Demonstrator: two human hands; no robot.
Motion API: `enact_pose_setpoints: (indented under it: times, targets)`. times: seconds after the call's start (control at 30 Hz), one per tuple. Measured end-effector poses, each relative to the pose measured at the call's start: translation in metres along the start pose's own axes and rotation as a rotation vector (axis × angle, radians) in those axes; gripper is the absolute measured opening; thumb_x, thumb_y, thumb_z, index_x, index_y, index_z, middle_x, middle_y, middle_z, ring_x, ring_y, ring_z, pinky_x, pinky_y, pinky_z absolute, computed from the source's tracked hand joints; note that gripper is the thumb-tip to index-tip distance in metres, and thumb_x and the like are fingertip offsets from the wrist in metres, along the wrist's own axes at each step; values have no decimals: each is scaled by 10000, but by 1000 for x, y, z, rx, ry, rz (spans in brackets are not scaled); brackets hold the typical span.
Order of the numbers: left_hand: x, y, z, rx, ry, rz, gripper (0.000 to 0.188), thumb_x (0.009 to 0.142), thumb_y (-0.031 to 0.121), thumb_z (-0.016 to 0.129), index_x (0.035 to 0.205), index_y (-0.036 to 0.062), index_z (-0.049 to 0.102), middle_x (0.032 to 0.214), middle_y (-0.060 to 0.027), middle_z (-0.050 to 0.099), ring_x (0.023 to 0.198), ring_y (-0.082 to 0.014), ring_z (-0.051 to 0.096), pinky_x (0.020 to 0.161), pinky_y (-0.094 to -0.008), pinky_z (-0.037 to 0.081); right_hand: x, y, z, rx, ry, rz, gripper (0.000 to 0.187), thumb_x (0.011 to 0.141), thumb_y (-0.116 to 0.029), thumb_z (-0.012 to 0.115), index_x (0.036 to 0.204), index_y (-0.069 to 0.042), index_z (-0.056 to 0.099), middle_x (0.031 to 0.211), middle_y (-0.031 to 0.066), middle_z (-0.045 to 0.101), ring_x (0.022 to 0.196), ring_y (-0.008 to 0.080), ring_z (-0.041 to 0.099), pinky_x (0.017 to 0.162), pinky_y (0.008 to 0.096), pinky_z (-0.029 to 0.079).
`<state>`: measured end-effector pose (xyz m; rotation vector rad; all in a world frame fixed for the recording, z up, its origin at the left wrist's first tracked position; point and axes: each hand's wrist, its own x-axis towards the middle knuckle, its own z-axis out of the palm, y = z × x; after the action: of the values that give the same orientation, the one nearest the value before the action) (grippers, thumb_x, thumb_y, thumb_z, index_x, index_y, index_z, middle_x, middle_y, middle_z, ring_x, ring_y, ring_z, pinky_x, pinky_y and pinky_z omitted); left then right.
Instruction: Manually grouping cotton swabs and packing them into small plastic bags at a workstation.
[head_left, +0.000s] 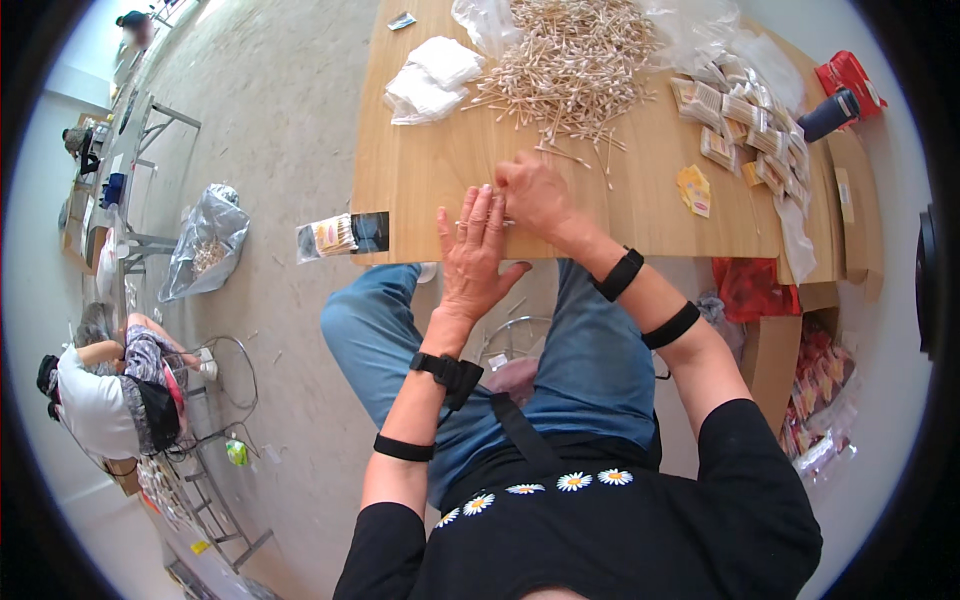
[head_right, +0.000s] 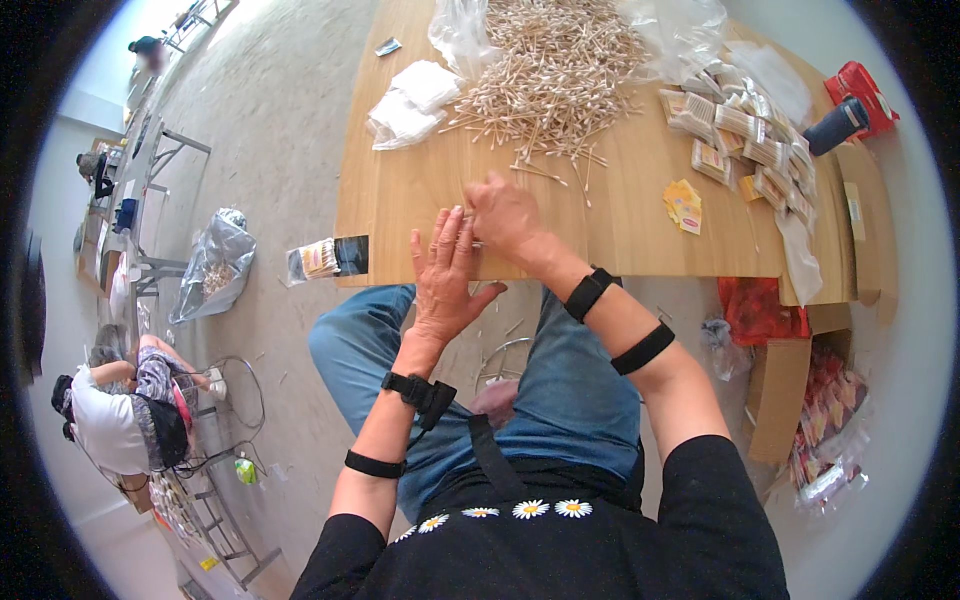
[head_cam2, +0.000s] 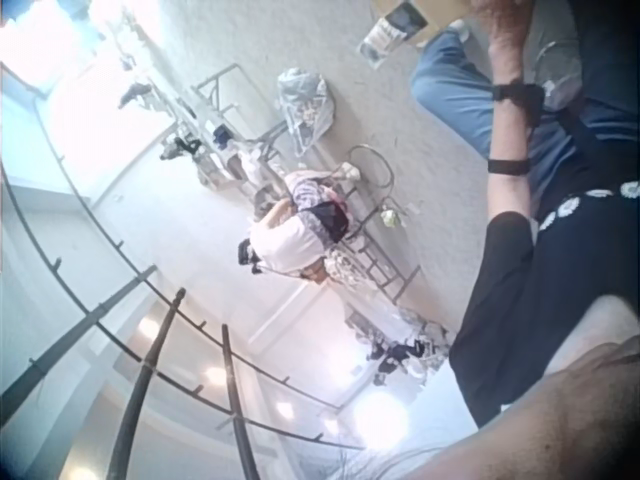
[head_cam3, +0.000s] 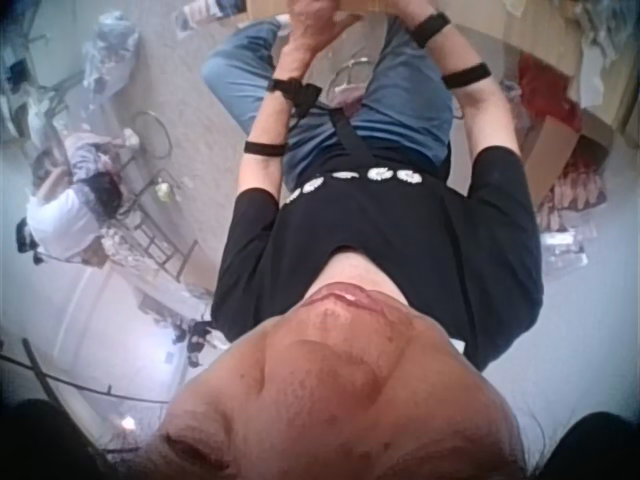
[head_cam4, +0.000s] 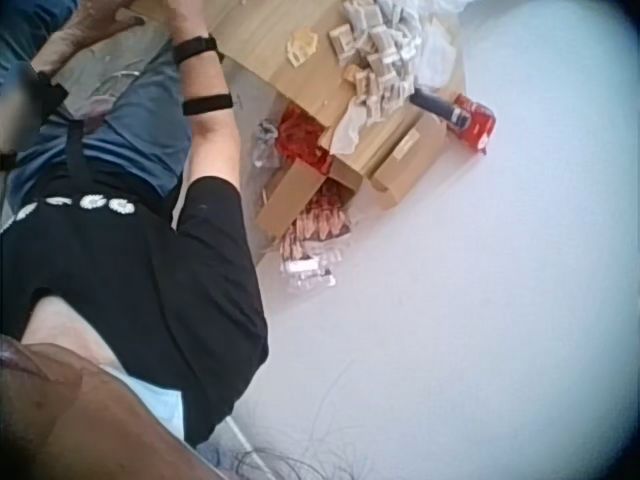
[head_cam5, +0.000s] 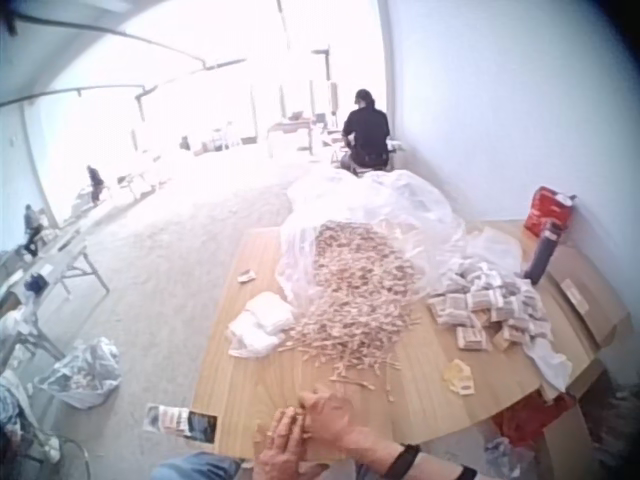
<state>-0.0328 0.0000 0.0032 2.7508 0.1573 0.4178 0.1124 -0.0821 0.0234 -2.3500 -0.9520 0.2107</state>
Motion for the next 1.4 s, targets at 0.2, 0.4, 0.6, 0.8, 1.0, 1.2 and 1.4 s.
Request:
enact_pose_setpoints:
  times: [0.2, 0.4, 0.6, 0.8, 1.0, 1.2, 1.4]
  targets:
    - [6, 0, -3, 34, -24, 12, 1130, 594, 427, 883, 1513, 57, 338, 1591, -123, 312, 1503, -282, 237, 1207, -581, 71, -9, 31, -14, 9, 280, 17, 125, 831, -98, 628, 935, -41, 667, 950, 167, 629, 887, 371, 648, 769, 472, 527]
    - [10, -1, 9, 61, -55, 28, 1090, 590, 425, 883, 1485, 58, 381, 1569, -119, 347, 1488, -279, 274, 1215, -563, 108, -12, 69, -18, -173, 248, 107, 93, 827, -87, 620, 915, -58, 623, 984, 172, 624, 891, 375, 674, 768, 474, 553]
    - [9, -1, 8, 48, -15, 42, 1055, 597, 417, 882, 1470, 69, 404, 1552, -120, 373, 1472, -286, 308, 1214, -550, 140, -4, 28, -11, -100, 12, -95, 89, 823, -99, 642, 900, -56, 630, 982, 190, 622, 894, 391, 674, 762, 480, 550]
    - [9, -2, 13, 45, 12, 41, 1043, 596, 414, 880, 1463, 73, 413, 1560, -117, 365, 1474, -286, 305, 1210, -552, 152, 9, 30, -5, -116, 221, 26, 86, 906, -157, 614, 891, -103, 680, 939, 160, 611, 859, 374, 655, 742, 475, 535]
    - [11, 1, 8, 66, -1, 39, 1066, 617, 437, 866, 1487, 62, 376, 1572, -120, 342, 1489, -271, 275, 1217, -558, 104, -5, 15, 1, -121, 93, -17, 62, 853, -119, 620, 894, -85, 652, 972, 170, 627, 849, 380, 679, 718, 472, 562]
    - [9, -2, 14, 89, 9, 4, 1056, 662, 493, 826, 1496, 49, 355, 1554, -115, 359, 1490, -265, 272, 1218, -557, 84, -21, 38, -9, -121, 231, 20, 133, 852, -162, 634, 952, -74, 634, 959, 154, 621, 868, 351, 672, 725, 472, 560]
    - [11, 0, 17, 117, 22, 12, 1014, 702, 516, 791, 1493, 49, 360, 1530, -110, 379, 1476, -275, 289, 1211, -560, 101, -32, 104, -48, -289, 386, 264, 107, 864, -160, 608, 927, -75, 611, 964, 152, 623, 852, 359, 664, 713, 471, 556]
